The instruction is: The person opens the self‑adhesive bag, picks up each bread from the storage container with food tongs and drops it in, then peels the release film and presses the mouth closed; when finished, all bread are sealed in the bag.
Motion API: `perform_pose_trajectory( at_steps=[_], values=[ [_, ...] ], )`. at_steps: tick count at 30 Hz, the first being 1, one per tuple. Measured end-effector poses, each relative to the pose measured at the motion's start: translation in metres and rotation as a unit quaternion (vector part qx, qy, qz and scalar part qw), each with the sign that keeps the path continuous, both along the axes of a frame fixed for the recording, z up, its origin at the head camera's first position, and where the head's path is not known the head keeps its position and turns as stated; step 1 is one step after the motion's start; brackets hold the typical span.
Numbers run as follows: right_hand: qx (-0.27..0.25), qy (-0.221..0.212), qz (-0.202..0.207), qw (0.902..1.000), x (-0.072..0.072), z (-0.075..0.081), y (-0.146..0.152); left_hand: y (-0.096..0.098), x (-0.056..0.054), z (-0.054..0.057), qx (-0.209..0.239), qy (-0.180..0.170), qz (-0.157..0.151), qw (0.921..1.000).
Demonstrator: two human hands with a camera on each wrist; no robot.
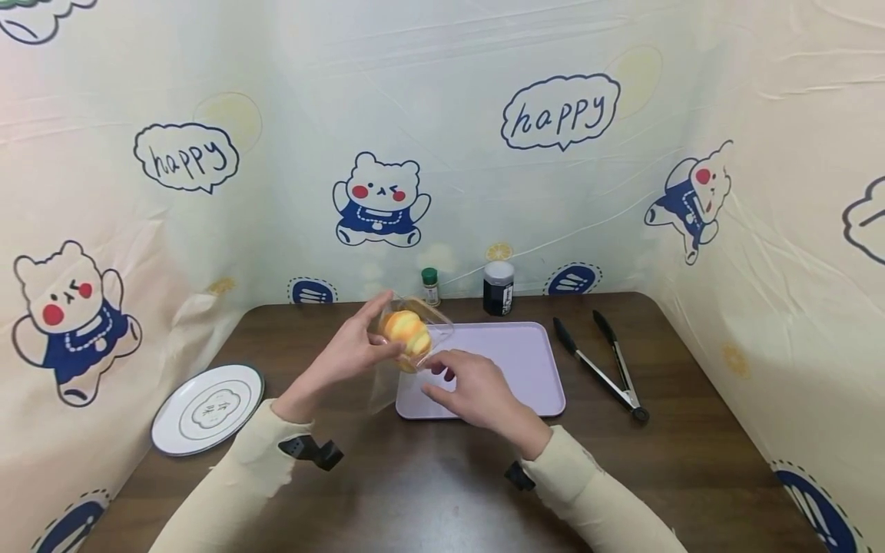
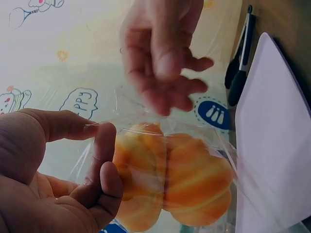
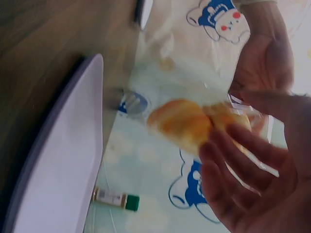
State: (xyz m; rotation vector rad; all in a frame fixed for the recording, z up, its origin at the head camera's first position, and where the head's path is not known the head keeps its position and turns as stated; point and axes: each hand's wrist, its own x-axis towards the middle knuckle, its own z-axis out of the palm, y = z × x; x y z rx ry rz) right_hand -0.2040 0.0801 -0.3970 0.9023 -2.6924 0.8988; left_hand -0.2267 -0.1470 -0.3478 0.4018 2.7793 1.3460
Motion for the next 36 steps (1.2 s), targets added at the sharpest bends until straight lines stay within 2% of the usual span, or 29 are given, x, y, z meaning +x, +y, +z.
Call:
perform_pose_trajectory(
  at_steps=[5,10,15,23,30,36],
  values=[
    [-0.044,0.019,-0.057,0.9972,-0.001,-0.002,-0.013,0.004,0.002,0.001,0.006,-0.005,0.004,1.0],
    [-0.067,0.061,-0.078,0.9928,-0.002,0.0,-0.021,0.006,0.002,0.0,0.012,-0.013,0.002,0.9998],
    [-0.064,0.086,-0.083,0.9907,-0.004,0.002,-0.024,0.007,0.003,0.001,0.023,-0.02,0.004,0.9995],
    [-0.071,0.094,-0.096,0.9883,-0.012,0.002,-0.017,0.004,0.004,0.001,0.034,-0.024,-0.007,0.9991],
    [-0.119,0.165,-0.098,0.9742,-0.017,0.01,-0.002,-0.003,0.003,0.003,0.059,-0.015,-0.01,0.9981],
    [-0.158,0.194,-0.088,0.9641,-0.021,0.017,0.005,-0.005,-0.001,-0.001,0.093,-0.035,-0.026,0.9947]
  ],
)
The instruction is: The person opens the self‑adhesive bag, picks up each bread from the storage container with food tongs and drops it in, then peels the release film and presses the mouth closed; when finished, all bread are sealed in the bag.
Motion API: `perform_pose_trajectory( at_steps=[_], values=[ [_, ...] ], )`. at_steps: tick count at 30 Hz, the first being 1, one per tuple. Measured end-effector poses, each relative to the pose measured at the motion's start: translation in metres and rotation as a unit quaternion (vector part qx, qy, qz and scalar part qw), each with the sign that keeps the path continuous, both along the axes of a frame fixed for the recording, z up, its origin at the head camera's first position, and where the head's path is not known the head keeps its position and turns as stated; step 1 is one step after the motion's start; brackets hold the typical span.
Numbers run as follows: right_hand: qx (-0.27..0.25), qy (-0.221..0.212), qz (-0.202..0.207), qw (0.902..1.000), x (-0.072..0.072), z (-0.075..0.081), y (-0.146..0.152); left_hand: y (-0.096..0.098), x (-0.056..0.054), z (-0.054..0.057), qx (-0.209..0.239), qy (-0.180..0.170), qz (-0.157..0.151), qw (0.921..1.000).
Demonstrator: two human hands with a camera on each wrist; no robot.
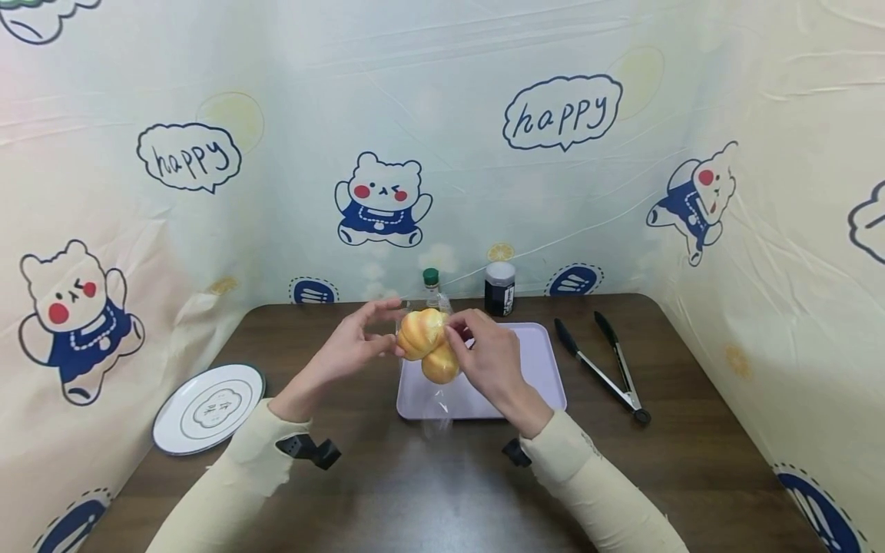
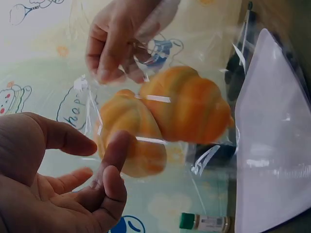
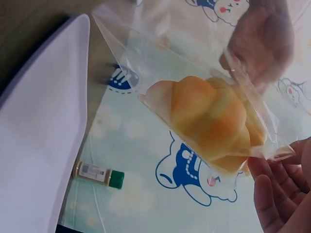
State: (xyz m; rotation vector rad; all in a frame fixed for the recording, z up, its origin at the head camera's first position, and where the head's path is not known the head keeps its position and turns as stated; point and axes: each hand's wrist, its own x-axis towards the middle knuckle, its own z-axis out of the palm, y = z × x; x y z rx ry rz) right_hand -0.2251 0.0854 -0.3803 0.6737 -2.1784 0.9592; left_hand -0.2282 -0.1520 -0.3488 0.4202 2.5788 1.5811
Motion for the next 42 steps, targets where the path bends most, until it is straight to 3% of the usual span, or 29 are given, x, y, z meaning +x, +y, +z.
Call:
perform_pose_trajectory(
  at_steps=[5,11,17,26,32,35,42],
  values=[
    [-0.023,0.007,0.019,0.9995,-0.001,0.003,0.004,-0.002,-0.003,-0.005,0.008,-0.018,0.008,0.9998],
    [-0.036,0.026,0.034,0.9984,-0.003,0.005,0.008,-0.007,-0.007,-0.008,-0.022,-0.011,0.027,0.9993],
    [-0.045,0.025,0.044,0.9977,-0.004,0.007,0.011,-0.008,-0.011,-0.01,-0.024,-0.011,0.048,0.9985],
    [-0.068,-0.012,0.044,0.9967,-0.01,0.011,0.02,-0.01,-0.009,-0.003,0.004,0.015,0.064,0.9978],
    [-0.074,-0.076,0.012,0.9943,-0.014,0.013,0.029,-0.012,-0.005,0.004,0.053,0.059,0.091,0.9927],
    [-0.076,-0.109,0.004,0.9911,-0.014,0.013,0.031,-0.011,-0.003,0.006,0.075,0.082,0.086,0.99],
    [-0.065,-0.165,0.029,0.9836,-0.013,0.015,0.032,-0.006,0.001,0.006,0.069,0.109,0.062,0.9897]
  ],
)
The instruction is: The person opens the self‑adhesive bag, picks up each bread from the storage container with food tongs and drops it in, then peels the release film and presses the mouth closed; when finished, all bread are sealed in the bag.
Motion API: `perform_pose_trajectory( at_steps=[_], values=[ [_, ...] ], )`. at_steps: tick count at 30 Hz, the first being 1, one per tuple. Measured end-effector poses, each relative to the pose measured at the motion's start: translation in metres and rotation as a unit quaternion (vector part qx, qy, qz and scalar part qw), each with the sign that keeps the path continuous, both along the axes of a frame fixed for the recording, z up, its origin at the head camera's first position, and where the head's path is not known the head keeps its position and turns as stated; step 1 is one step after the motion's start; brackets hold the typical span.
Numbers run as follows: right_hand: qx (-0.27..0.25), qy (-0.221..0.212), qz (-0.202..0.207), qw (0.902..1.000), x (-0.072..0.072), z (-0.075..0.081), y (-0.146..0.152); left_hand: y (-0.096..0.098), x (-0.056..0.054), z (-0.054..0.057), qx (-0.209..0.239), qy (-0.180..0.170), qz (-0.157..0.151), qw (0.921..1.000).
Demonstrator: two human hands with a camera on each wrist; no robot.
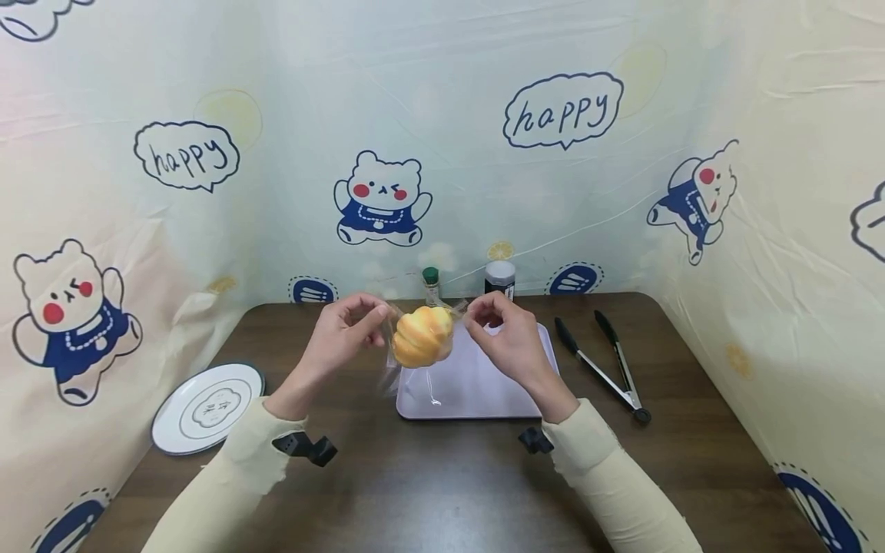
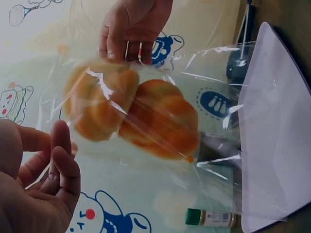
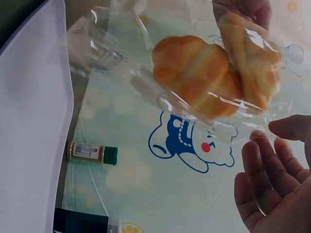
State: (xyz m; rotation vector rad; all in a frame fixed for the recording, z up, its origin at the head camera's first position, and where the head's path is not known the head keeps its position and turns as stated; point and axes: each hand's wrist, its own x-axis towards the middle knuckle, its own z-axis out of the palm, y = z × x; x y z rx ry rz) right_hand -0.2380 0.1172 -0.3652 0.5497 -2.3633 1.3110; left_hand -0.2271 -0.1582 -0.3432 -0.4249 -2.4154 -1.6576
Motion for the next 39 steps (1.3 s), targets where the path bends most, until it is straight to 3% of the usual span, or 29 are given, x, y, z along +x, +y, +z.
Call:
perform_pose_trajectory(
  at_steps=[3,9,16,20,28,35,39],
  values=[
    [0.0,-0.012,0.008,0.9999,0.001,0.001,0.001,0.001,0.001,0.0,0.009,0.005,0.005,0.9999],
    [-0.002,-0.039,0.05,0.998,0.0,0.0,0.003,0.004,0.004,0.003,0.021,0.005,-0.012,0.9997],
    [-0.014,-0.093,0.097,0.9908,-0.001,-0.002,0.004,0.006,0.005,0.003,0.023,0.018,-0.012,0.9995],
    [-0.025,-0.103,0.118,0.9873,-0.002,-0.003,0.004,0.007,0.006,0.003,0.021,0.02,-0.009,0.9995],
    [-0.01,-0.102,0.092,0.9905,-0.005,-0.005,0.003,0.006,0.008,0.006,0.004,0.024,-0.002,0.9997],
    [-0.038,-0.072,0.031,0.9962,-0.008,0.0,0.009,-0.002,0.006,0.006,-0.06,0.06,0.064,0.9944],
    [-0.07,-0.077,0.02,0.9944,-0.01,0.002,0.013,-0.006,0.004,0.006,-0.069,0.072,0.091,0.9908]
  ],
)
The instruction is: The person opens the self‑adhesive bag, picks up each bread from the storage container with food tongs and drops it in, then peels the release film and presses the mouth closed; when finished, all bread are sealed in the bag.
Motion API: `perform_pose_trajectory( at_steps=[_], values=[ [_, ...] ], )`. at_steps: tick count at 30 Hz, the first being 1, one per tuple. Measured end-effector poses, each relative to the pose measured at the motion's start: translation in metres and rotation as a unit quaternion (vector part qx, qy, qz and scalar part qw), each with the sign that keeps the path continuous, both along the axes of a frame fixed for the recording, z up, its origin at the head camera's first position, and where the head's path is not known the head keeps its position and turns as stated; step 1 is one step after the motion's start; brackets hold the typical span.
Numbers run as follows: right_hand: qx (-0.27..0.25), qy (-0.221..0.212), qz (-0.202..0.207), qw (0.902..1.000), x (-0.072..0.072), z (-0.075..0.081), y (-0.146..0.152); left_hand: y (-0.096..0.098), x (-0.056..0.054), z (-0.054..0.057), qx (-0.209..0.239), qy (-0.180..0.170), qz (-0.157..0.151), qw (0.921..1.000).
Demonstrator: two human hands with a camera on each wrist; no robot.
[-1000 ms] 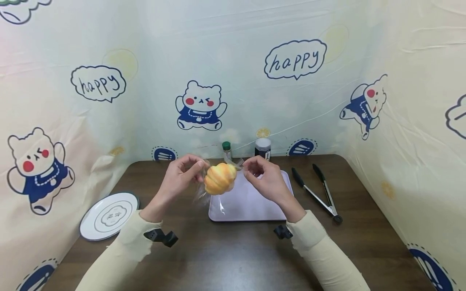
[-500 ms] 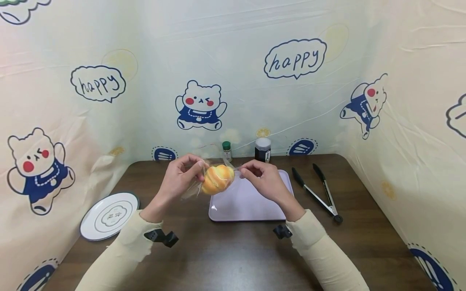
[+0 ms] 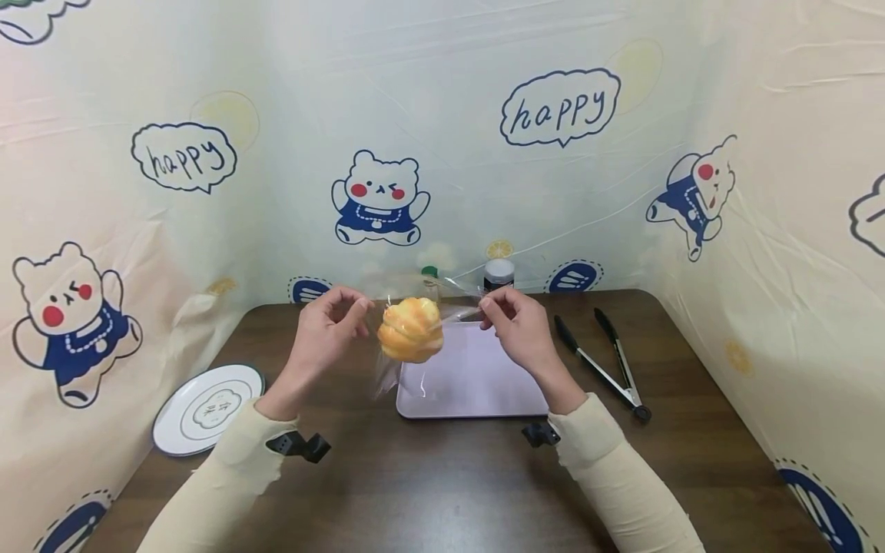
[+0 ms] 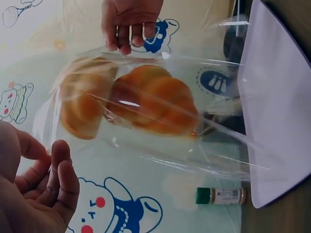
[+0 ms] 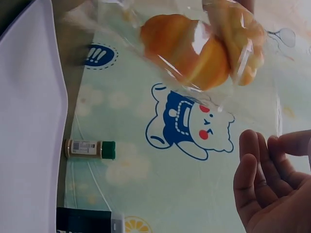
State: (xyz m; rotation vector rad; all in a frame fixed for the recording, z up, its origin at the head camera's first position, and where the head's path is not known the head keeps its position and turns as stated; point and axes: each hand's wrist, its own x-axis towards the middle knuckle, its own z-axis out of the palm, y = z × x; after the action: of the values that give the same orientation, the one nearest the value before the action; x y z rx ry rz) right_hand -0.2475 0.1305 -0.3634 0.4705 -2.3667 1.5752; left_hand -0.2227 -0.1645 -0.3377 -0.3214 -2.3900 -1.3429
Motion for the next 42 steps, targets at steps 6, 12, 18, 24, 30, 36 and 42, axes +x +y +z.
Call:
perform_pose_trajectory(
  at_steps=[6,12,18,24,30,36,42],
  values=[
    [-0.014,-0.007,0.008,0.9998,0.0,0.001,0.0,0.003,0.001,0.001,0.018,-0.019,-0.037,0.999],
    [0.004,-0.004,0.004,1.0,0.001,0.001,-0.002,0.011,0.002,-0.001,0.045,-0.027,-0.068,0.9963],
    [0.021,0.008,0.002,0.9997,0.003,-0.001,-0.005,0.022,0.004,-0.005,0.061,-0.035,-0.088,0.9936],
    [0.052,0.115,-0.011,0.992,0.013,0.005,-0.011,0.024,0.004,-0.005,0.073,-0.044,-0.092,0.9921],
    [0.166,0.156,0.049,0.9725,0.017,0.009,-0.022,0.021,0.002,-0.005,0.07,-0.045,-0.089,0.9925],
    [0.16,0.164,0.049,0.9722,0.019,0.011,-0.028,0.017,0.001,-0.007,0.008,-0.039,-0.057,0.9976],
    [0.139,0.182,0.047,0.9723,0.02,0.016,-0.028,0.016,0.0,-0.009,-0.041,-0.04,-0.04,0.9976]
  ],
)
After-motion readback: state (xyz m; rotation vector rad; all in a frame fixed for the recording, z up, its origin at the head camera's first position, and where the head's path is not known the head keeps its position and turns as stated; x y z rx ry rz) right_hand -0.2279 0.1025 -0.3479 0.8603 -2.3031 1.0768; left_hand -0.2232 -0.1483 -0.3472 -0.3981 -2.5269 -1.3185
